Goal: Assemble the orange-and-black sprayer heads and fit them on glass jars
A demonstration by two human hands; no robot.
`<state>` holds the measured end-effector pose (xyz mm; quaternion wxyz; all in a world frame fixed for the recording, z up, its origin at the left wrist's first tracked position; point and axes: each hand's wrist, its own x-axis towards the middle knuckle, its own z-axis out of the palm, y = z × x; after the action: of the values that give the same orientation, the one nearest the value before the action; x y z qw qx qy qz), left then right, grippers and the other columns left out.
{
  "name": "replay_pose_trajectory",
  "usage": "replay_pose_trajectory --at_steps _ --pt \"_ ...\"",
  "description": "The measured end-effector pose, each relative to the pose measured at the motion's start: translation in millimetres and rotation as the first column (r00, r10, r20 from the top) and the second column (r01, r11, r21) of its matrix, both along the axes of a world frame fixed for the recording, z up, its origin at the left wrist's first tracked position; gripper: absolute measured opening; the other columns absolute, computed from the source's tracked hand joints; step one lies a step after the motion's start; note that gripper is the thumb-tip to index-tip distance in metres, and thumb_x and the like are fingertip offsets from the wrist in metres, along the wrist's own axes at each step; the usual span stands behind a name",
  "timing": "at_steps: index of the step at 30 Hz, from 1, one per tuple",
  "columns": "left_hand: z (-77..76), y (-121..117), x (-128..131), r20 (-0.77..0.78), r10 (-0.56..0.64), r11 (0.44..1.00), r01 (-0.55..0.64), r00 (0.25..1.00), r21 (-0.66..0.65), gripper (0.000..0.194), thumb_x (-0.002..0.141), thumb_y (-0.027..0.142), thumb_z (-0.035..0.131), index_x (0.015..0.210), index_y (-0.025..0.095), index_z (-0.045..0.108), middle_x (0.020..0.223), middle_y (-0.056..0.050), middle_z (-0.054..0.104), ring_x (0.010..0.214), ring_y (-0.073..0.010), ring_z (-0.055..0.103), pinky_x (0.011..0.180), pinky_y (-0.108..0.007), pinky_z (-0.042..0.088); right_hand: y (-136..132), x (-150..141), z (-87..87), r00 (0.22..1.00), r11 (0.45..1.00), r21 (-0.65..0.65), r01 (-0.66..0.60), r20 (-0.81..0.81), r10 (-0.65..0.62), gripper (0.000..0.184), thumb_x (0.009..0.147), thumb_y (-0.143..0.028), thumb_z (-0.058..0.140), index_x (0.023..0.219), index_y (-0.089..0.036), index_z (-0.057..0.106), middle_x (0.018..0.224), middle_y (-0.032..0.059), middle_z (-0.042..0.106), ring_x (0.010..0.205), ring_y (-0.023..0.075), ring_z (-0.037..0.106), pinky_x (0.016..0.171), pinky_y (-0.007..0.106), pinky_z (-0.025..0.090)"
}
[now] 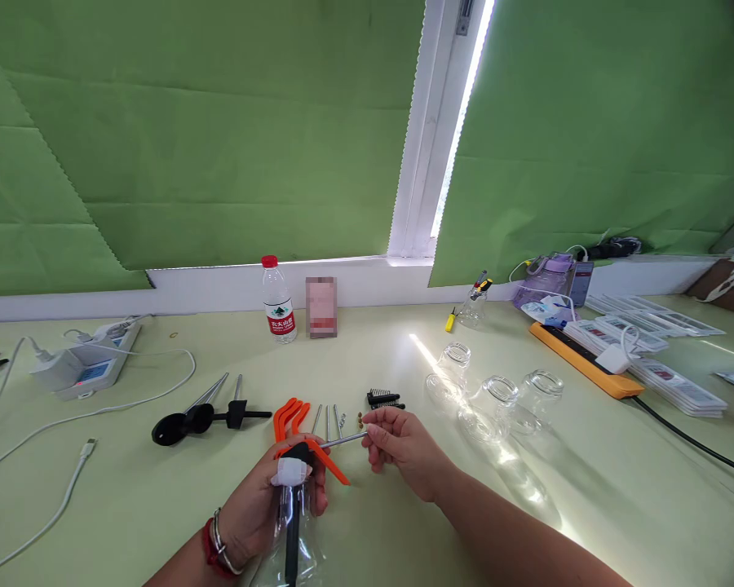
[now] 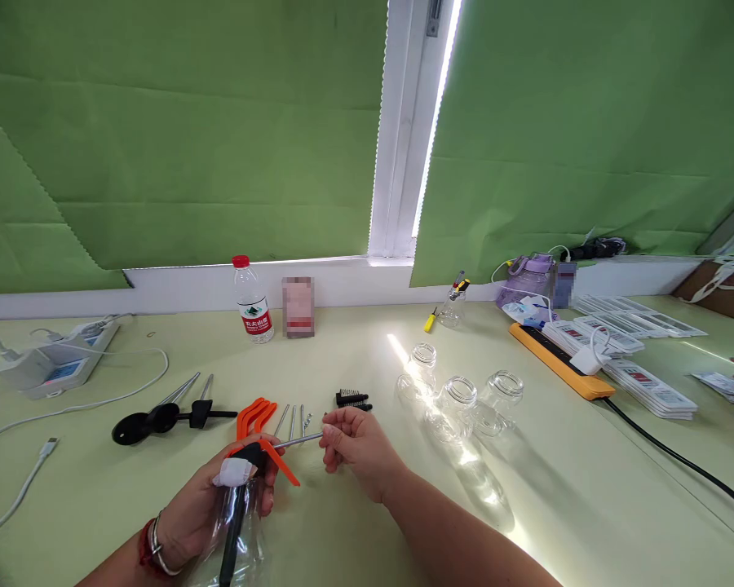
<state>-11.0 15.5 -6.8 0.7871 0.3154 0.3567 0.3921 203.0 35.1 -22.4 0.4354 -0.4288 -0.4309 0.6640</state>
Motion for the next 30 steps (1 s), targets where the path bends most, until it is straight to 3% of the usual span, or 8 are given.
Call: replay_pose_trajectory --at_steps 4,8,11,15,18,20,23,30 --pt "-1.0 0 0 0.005 -0.024 1.000 0.024 1.000 0.007 0.017 0.067 0.019 0.060 0.083 0.015 0.061 0.067 -0.005 0.064 0.052 -0.0192 0.062 0.054 -0.030 0.046 -2 -2 0.3 0.993 0.997 -0.072 -0.035 0.112 0.043 0.042 0.072 -0.057 0.061 0.069 -0.017 0.051 0.054 -0.0028 0.055 0.037 0.0059 0.041 0.037 0.021 0.030" --pt "-3.4 0 -1 0.005 -0.030 1.000 0.030 1.000 0.005 0.017 0.067 0.019 0.059 0.084 0.015 0.062 0.067 -0.005 0.064 0.052 -0.0200 0.062 0.054 -0.030 0.046 2 2 -0.9 0.995 0.998 0.057 0.014 0.097 -0.019 0.032 0.066 -0.043 0.071 0.075 -0.017 0.055 0.057 -0.0040 0.054 0.048 0.0081 0.047 0.050 0.024 0.040" --pt "-2.1 1 -4 0.014 0.008 1.000 -0.008 1.000 0.021 0.023 0.067 0.019 0.060 0.089 0.015 0.063 0.067 -0.006 0.064 0.053 -0.0206 0.063 0.054 -0.030 0.046 6 7 -3.4 0.962 0.983 0.178 0.037 0.259 -0.083 0.017 0.075 -0.034 0.062 0.079 -0.017 0.059 0.059 -0.0023 0.053 0.055 0.0112 0.049 0.058 0.027 0.042" --pt "4.9 2 -9 0.049 0.076 0.993 -0.080 0.996 0.085 0.026 0.065 0.021 0.063 0.089 0.013 0.065 0.070 -0.007 0.065 0.057 -0.0206 0.063 0.056 -0.030 0.046 5 5 -8.5 0.671 0.873 0.424 -0.243 0.723 -0.164 0.015 0.081 -0.015 0.049 0.077 -0.018 0.063 0.080 0.0033 0.058 0.070 0.0137 0.054 0.063 0.026 0.038" --pt "9.1 3 -11 0.069 0.115 0.987 -0.122 0.991 0.107 0.018 0.066 0.023 0.062 0.081 0.012 0.066 0.071 -0.007 0.065 0.058 -0.0205 0.063 0.056 -0.030 0.047 2 -3 -12.4 0.349 0.793 0.352 -0.498 0.918 -0.188 0.019 0.070 0.000 0.049 0.070 -0.017 0.060 0.085 0.0039 0.058 0.069 0.0128 0.053 0.058 0.024 0.032" --pt "10.1 4 -11 0.075 0.126 0.984 -0.135 0.989 0.117 0.017 0.067 0.022 0.062 0.079 0.012 0.066 0.072 -0.008 0.065 0.060 -0.0208 0.063 0.057 -0.030 0.047 1 -8 -15.0 0.208 0.773 0.301 -0.558 0.953 -0.221 0.022 0.064 0.003 0.050 0.072 -0.016 0.058 0.086 0.0040 0.058 0.068 0.0126 0.052 0.056 0.024 0.028" --pt "9.7 4 -10 0.080 0.124 0.983 -0.133 0.989 0.127 0.020 0.066 0.021 0.062 0.084 0.013 0.066 0.072 -0.007 0.065 0.059 -0.0209 0.063 0.057 -0.030 0.047 3 -12 -19.4 0.135 0.768 0.311 -0.560 0.949 -0.286 0.021 0.069 0.002 0.048 0.077 -0.017 0.056 0.086 0.0042 0.057 0.068 0.0126 0.051 0.055 0.025 0.025" --pt "10.0 3 -9 0.077 0.109 0.986 -0.117 0.991 0.120 0.018 0.067 0.021 0.063 0.083 0.014 0.066 0.071 -0.006 0.064 0.059 -0.0211 0.063 0.056 -0.030 0.046 7 -12 -25.8 0.119 0.790 0.351 -0.503 0.933 -0.339 0.016 0.082 -0.004 0.043 0.083 -0.017 0.054 0.081 0.0039 0.056 0.064 0.0128 0.050 0.054 0.025 0.025"
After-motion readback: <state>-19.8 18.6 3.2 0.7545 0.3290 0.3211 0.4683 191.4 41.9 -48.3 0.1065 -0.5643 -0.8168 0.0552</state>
